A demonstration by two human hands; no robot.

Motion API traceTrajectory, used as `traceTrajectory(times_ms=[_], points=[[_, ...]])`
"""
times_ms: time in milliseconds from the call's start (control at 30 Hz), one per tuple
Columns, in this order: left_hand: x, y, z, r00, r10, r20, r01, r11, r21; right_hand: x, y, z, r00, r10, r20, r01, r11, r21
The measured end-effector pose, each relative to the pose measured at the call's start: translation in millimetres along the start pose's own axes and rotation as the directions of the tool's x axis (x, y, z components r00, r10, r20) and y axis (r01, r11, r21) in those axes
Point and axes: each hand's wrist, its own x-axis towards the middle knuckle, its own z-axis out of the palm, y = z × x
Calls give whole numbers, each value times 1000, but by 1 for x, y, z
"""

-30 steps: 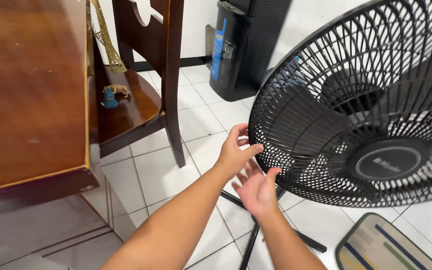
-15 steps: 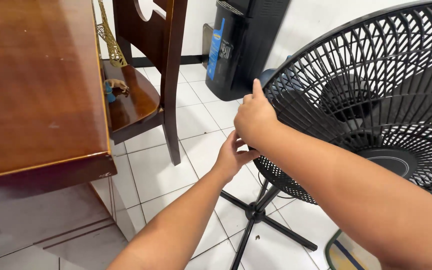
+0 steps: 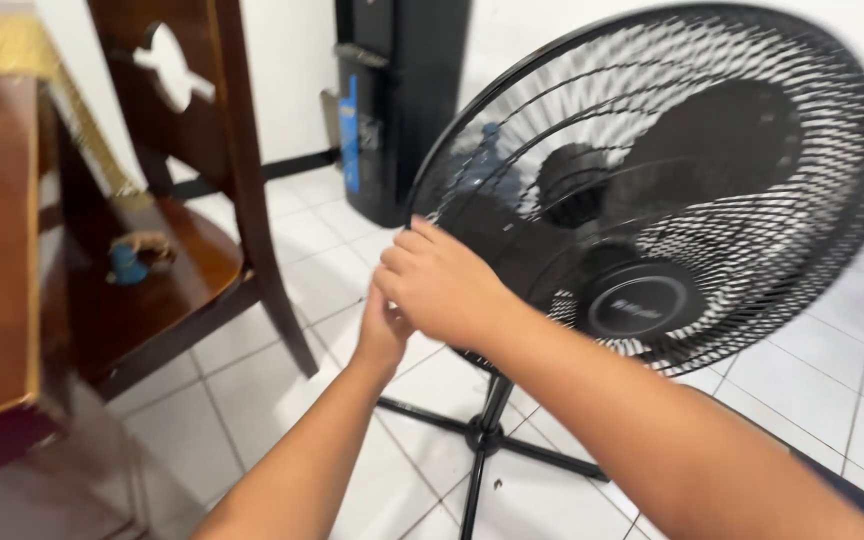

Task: The person reassembles a standing electric fan by hand. They attach the fan blades to the motor hub, secure them with a central cap, and then fit the front protective grille, aligning and locking it into place.

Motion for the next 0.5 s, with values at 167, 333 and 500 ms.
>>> traceTrajectory(times_ms=[167,333,500], points=[[5,46,86,627,686,368,-666,227,711,-113,29,-42,768,257,-586,-100,953,287],[2,66,202,550,660,512,-684,4,730,-241,84,-46,340,595,-728,-427,787,444],[-14,51,314,447,499,743,-776,-198,599,-373,146,0,-79,821,-566,-332,514,791]])
